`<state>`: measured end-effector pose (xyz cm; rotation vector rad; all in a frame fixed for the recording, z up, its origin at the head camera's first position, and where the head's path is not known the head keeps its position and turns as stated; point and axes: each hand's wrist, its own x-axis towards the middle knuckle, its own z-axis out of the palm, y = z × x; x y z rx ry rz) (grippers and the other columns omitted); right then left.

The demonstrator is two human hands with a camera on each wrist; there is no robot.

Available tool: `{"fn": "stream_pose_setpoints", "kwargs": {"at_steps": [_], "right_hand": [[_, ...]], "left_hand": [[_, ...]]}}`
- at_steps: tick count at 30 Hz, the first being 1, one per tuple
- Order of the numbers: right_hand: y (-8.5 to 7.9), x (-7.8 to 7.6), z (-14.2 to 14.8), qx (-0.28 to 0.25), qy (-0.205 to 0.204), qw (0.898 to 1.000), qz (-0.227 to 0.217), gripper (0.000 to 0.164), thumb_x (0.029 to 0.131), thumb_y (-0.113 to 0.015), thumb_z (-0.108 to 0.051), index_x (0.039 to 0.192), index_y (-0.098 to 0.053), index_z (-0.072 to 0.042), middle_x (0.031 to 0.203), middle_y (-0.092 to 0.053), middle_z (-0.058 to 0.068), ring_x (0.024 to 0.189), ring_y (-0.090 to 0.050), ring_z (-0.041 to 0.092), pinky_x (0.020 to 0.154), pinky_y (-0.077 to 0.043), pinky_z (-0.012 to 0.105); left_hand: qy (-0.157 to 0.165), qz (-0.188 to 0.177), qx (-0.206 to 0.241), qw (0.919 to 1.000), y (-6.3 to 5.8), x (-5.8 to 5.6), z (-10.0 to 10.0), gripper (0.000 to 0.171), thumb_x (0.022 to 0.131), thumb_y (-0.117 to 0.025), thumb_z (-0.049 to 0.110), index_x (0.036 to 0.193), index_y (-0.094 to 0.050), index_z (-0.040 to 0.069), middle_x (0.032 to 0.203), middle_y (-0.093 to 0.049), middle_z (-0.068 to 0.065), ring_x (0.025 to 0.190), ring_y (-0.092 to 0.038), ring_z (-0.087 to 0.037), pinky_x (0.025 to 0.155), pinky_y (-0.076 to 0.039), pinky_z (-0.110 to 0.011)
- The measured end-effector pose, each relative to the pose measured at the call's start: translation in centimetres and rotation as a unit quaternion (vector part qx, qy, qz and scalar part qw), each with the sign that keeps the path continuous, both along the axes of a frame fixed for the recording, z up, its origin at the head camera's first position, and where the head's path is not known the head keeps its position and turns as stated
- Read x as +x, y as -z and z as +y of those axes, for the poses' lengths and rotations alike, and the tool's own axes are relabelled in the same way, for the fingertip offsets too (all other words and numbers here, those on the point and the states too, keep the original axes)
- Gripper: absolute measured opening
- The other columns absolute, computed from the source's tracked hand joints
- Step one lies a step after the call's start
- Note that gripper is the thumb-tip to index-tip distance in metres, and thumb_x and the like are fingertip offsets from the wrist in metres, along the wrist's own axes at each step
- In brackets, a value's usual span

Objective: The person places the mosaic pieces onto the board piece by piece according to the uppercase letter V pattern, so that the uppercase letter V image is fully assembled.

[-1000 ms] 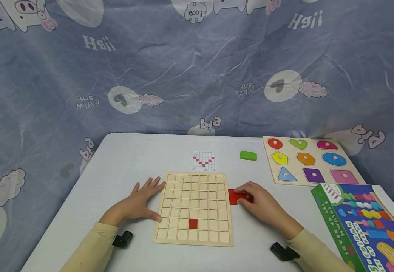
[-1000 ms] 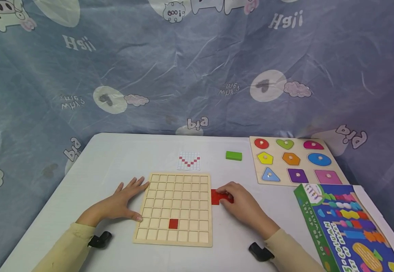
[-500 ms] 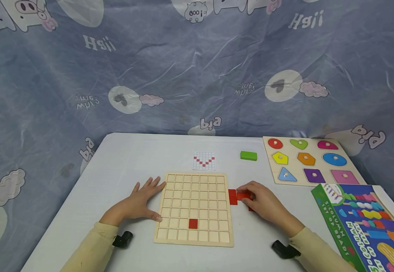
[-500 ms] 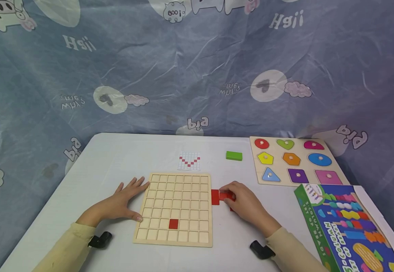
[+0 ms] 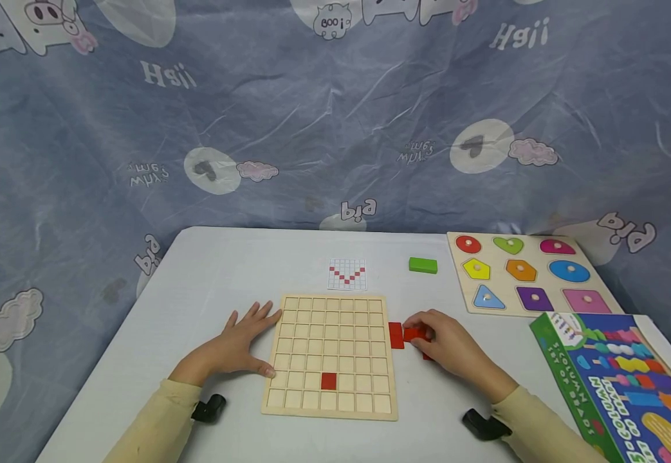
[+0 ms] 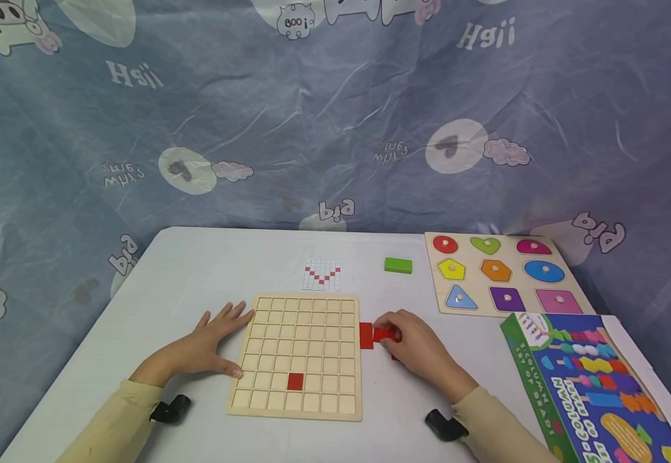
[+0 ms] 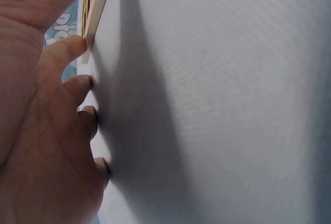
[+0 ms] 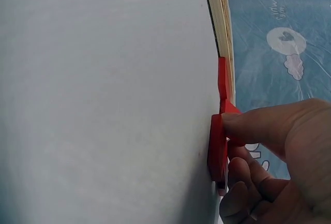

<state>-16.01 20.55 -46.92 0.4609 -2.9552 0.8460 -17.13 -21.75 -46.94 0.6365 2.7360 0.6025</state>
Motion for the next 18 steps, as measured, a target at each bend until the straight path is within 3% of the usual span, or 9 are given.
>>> {"fn": "stream_pose_setpoints", "kwargs": {"at_steps": [18], "right_hand": [[-0.12, -0.12, 0.02, -0.005, -0.003, 1.0, 0.0, 0.024, 0.078, -0.075, -0.018, 0.098, -0.064, -0.025, 0.077, -0.051, -0.013, 0.068, -0.047, 0.01, 0.056, -0.043, 0.02]], "left_hand": [[0.003, 0.001, 0.001, 1.0, 0.14, -0.02, -0.09, 0.118, 0.052, -0.074, 0.068, 0.149, -0.022, 0.024, 0.156, -0.01, -0.006, 0.142, -0.002, -0.032, 0.109, 0.004, -0.06]]}}
